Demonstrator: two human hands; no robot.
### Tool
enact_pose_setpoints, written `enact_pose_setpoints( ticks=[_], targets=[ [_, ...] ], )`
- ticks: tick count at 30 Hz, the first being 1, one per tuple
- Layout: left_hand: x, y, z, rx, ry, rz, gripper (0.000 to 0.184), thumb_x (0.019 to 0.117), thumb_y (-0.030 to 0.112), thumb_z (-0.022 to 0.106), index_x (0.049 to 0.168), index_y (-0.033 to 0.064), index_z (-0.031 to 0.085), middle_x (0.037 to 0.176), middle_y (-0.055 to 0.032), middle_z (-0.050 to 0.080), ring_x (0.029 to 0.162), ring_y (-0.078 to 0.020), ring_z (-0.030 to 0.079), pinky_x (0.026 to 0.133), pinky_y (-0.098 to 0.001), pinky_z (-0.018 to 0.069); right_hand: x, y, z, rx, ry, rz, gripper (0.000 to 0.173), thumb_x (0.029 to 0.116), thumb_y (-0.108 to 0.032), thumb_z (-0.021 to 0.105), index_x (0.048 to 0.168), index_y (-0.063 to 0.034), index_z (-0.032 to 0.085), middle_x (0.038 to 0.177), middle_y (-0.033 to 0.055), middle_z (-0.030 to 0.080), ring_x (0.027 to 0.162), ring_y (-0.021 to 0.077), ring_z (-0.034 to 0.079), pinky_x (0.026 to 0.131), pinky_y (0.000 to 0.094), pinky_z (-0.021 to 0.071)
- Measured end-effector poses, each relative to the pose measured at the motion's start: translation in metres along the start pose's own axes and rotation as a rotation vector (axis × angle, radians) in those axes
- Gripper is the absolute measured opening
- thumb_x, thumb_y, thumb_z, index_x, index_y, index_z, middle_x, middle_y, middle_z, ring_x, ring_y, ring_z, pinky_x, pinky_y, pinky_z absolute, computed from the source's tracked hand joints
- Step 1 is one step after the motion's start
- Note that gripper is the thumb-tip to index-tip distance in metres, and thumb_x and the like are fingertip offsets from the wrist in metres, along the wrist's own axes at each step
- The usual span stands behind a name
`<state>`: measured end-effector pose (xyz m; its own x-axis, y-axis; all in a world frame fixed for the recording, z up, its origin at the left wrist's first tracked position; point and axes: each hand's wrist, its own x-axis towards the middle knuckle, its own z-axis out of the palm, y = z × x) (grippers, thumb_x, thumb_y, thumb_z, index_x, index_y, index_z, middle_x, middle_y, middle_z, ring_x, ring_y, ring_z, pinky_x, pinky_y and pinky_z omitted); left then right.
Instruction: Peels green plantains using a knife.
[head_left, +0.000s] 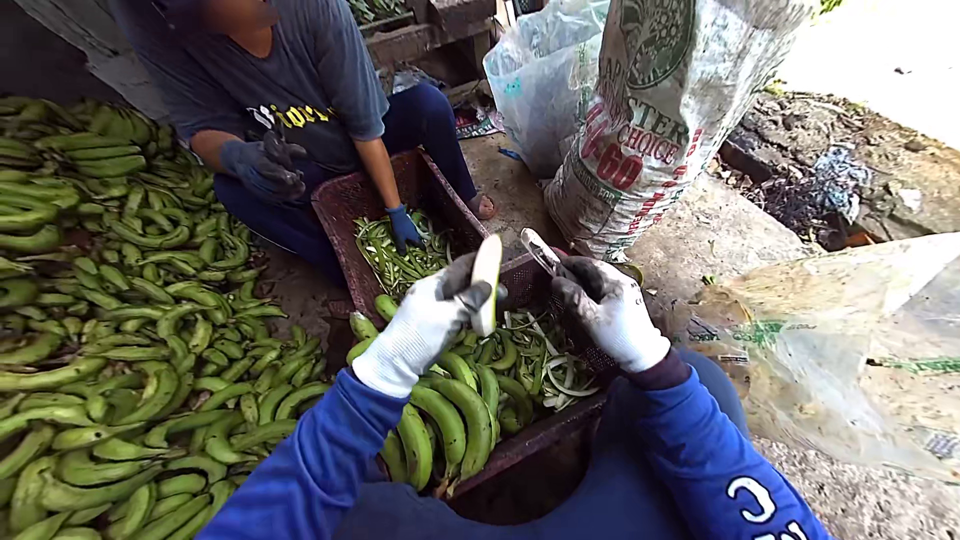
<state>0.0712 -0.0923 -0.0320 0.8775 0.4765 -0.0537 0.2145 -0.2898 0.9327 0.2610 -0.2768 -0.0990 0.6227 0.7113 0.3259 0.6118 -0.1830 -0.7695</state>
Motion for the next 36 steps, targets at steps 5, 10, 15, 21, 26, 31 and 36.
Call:
enact_pose_setpoints(
  ticks=[5,10,15,21,26,31,36],
  targets=[
    [0.003,-0.008,-0.015,-0.849,-0.024,-0.096,0.046,0.1071,0.041,0.046,0.145,0.0141,0.049,0.120,-0.0110,0.066,0.103,-0.0232,0.069,0.090,-0.0436,0.0597,-0.012,-0.012,0.015,0.128,-0.127,-0.300,0.041,0.0920,-0.040,0.076,0.123,-0.0135,0.073,0.116,0.0036,0.067,0.106,0.0134,0.065,0.091,0.0360,0.0584],
    [-0.005,-0.005,-0.009,-0.740,-0.153,-0.166,0.041,0.1028,0.041,0.053,0.135,0.0152,0.058,0.106,-0.0069,0.068,0.087,-0.0152,0.068,0.075,-0.0325,0.0601,-0.014,-0.019,0.024,0.101,-0.159,-0.403,0.039,0.0918,-0.044,0.076,0.119,-0.0160,0.076,0.114,0.0043,0.068,0.106,0.0151,0.064,0.093,0.0376,0.0553],
    [-0.008,0.001,0.009,-0.515,-0.275,-0.193,0.039,0.1026,0.031,0.054,0.135,0.0109,0.061,0.108,-0.0102,0.071,0.089,-0.0171,0.070,0.077,-0.0354,0.0607,0.000,-0.010,0.017,0.068,0.044,-0.018,0.034,0.1013,-0.040,0.064,0.126,-0.0178,0.072,0.116,0.0038,0.070,0.103,0.0151,0.068,0.089,0.0430,0.0587],
    [0.004,-0.005,-0.007,-0.631,-0.131,-0.156,0.042,0.1075,0.022,0.043,0.147,0.0099,0.050,0.114,-0.0156,0.069,0.094,-0.0242,0.071,0.084,-0.0412,0.0610,-0.003,-0.011,-0.009,0.248,-0.086,-0.035,0.035,0.0963,-0.036,0.070,0.124,-0.0142,0.070,0.109,0.0017,0.071,0.088,0.0104,0.069,0.076,0.0343,0.0616],
    [0.003,-0.004,-0.017,-0.664,-0.056,-0.170,0.038,0.1098,0.024,0.040,0.142,0.0108,0.054,0.109,-0.0154,0.070,0.090,-0.0234,0.071,0.080,-0.0393,0.0617,-0.018,-0.024,0.005,0.263,-0.408,-0.231,0.035,0.0888,-0.042,0.080,0.116,-0.0191,0.078,0.110,-0.0019,0.069,0.098,0.0070,0.067,0.085,0.0300,0.0612],
    [-0.002,0.000,-0.001,-0.565,-0.217,-0.188,0.037,0.1085,0.023,0.044,0.142,0.0108,0.056,0.114,-0.0127,0.069,0.093,-0.0192,0.070,0.082,-0.0362,0.0605,-0.009,-0.016,0.024,0.155,-0.061,-0.147,0.034,0.0894,-0.037,0.080,0.116,-0.0171,0.076,0.110,0.0015,0.069,0.098,0.0113,0.067,0.085,0.0346,0.0599],
    [0.000,0.001,-0.001,-0.701,-0.257,-0.199,0.042,0.1083,0.027,0.043,0.147,0.0133,0.052,0.108,-0.0159,0.069,0.086,-0.0221,0.071,0.080,-0.0376,0.0616,0.012,0.008,0.011,0.087,0.171,0.280,0.042,0.1024,-0.051,0.058,0.129,-0.0219,0.070,0.115,0.0036,0.072,0.100,0.0172,0.069,0.087,0.0489,0.0568]
  ],
)
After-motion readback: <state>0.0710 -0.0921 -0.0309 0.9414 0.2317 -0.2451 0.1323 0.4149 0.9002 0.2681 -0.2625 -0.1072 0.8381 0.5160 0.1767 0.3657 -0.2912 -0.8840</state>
